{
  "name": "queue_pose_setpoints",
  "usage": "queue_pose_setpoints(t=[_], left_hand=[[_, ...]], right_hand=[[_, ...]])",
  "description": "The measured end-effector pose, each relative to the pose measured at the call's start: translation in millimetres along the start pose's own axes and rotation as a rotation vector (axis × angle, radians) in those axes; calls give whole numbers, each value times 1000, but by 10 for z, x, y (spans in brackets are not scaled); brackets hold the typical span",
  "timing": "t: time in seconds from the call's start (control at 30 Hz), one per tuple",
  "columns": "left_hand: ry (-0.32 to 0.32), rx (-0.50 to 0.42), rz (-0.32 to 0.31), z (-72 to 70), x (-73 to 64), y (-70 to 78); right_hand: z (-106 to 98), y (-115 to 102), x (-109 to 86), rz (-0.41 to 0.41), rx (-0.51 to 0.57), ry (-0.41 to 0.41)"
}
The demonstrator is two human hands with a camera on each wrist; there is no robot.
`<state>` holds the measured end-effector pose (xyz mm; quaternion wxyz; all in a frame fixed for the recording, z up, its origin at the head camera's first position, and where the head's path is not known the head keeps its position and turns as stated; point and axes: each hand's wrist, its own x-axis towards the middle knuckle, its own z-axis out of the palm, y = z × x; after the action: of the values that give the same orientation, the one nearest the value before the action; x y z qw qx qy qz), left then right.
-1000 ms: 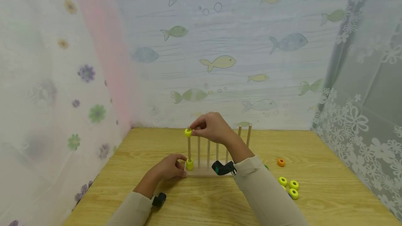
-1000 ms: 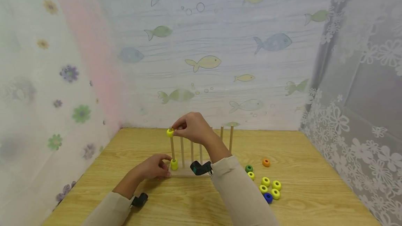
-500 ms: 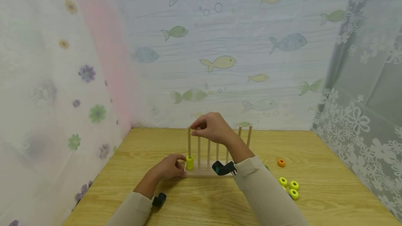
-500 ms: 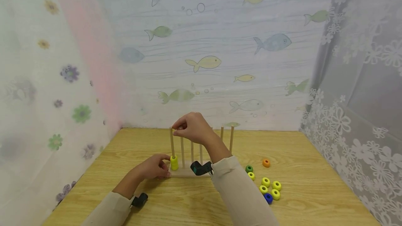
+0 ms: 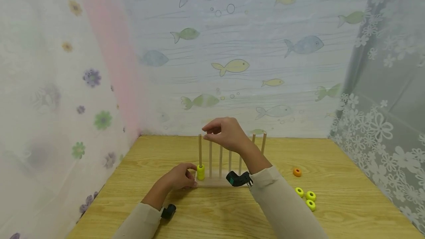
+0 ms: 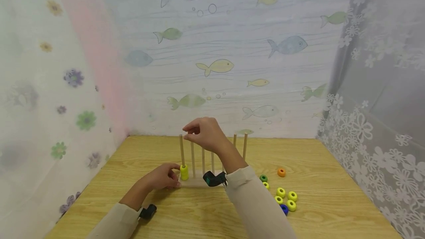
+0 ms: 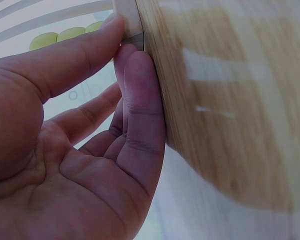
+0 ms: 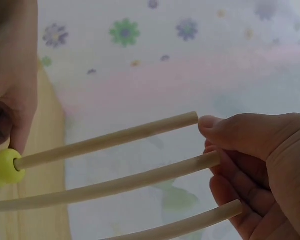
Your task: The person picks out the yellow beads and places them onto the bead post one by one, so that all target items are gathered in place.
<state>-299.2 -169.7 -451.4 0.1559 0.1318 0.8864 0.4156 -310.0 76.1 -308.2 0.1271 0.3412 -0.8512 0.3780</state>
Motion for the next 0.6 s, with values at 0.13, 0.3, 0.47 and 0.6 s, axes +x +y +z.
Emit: queue_pose_setpoints(t=[0.13, 0.3, 0.47, 0.6], left_hand=[[-1, 1, 10, -11, -7, -10], [7, -2, 6, 25, -27, 12], [20, -2, -10, 71, -50, 21], [29, 4, -10, 110, -78, 7]], right_hand=[[-19, -20, -23, -25, -20, 59], [-98, -37, -114, -101, -6, 114], [-159, -21, -241, -138, -6, 127], [-195, 2, -336, -150, 2, 120]])
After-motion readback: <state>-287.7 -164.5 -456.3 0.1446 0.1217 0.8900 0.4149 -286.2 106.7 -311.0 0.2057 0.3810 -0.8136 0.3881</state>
